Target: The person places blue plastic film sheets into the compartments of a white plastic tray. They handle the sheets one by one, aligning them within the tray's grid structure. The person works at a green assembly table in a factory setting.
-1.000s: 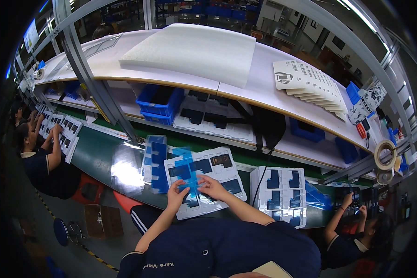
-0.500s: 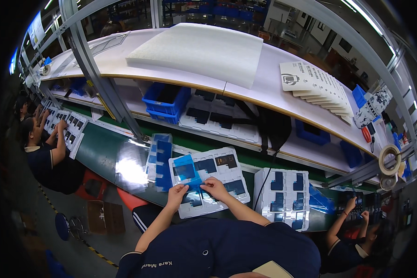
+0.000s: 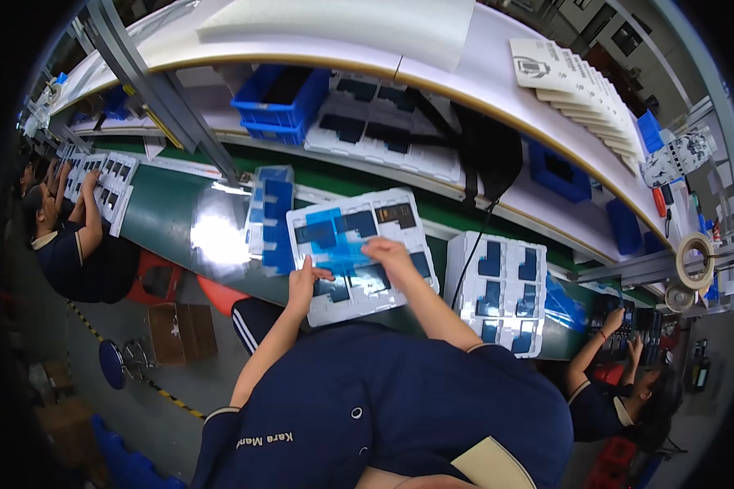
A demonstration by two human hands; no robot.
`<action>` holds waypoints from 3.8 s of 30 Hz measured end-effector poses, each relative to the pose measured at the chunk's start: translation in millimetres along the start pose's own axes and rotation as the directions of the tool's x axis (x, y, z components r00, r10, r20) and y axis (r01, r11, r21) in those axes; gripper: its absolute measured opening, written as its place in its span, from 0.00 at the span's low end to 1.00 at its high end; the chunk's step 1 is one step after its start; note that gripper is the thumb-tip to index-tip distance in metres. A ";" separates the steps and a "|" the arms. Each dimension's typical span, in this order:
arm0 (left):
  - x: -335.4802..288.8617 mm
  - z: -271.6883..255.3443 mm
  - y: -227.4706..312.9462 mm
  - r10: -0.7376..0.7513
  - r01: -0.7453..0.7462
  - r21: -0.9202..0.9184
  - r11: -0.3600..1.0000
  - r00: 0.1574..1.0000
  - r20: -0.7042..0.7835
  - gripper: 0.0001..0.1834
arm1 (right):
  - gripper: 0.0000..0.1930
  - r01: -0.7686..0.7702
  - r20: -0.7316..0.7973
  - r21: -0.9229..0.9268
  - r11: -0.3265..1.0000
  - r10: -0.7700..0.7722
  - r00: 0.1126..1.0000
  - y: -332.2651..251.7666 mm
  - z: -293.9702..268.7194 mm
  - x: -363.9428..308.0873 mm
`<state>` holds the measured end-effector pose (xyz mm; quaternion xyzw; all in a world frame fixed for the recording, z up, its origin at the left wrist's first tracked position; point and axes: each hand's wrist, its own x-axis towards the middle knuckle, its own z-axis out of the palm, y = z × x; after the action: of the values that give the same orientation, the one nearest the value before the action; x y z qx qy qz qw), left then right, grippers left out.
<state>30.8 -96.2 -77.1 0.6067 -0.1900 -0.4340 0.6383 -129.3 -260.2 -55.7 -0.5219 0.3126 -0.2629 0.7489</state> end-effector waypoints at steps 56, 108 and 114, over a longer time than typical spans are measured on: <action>-0.4 0.0 10.7 -0.007 0.007 0.000 1.000 0.995 0.096 0.30 | 0.09 0.106 -0.376 -0.637 0.764 -0.427 0.822 -13.4 -79.6 62.7; -12.8 -21.1 19.6 0.235 -0.255 0.420 0.871 0.967 0.099 0.35 | 0.24 -0.132 -0.097 0.268 0.954 0.163 0.982 -105.2 -107.1 -114.4; -22.5 5.3 -4.9 0.371 -0.414 0.910 0.016 0.848 0.379 0.36 | 0.28 0.144 -0.518 0.270 0.952 0.018 0.855 -74.6 -223.6 -218.6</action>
<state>12.7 -81.3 -74.3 0.7846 -0.5930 -0.0210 0.1798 -446.0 -264.5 -0.8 -0.3234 0.4403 -0.4615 0.6990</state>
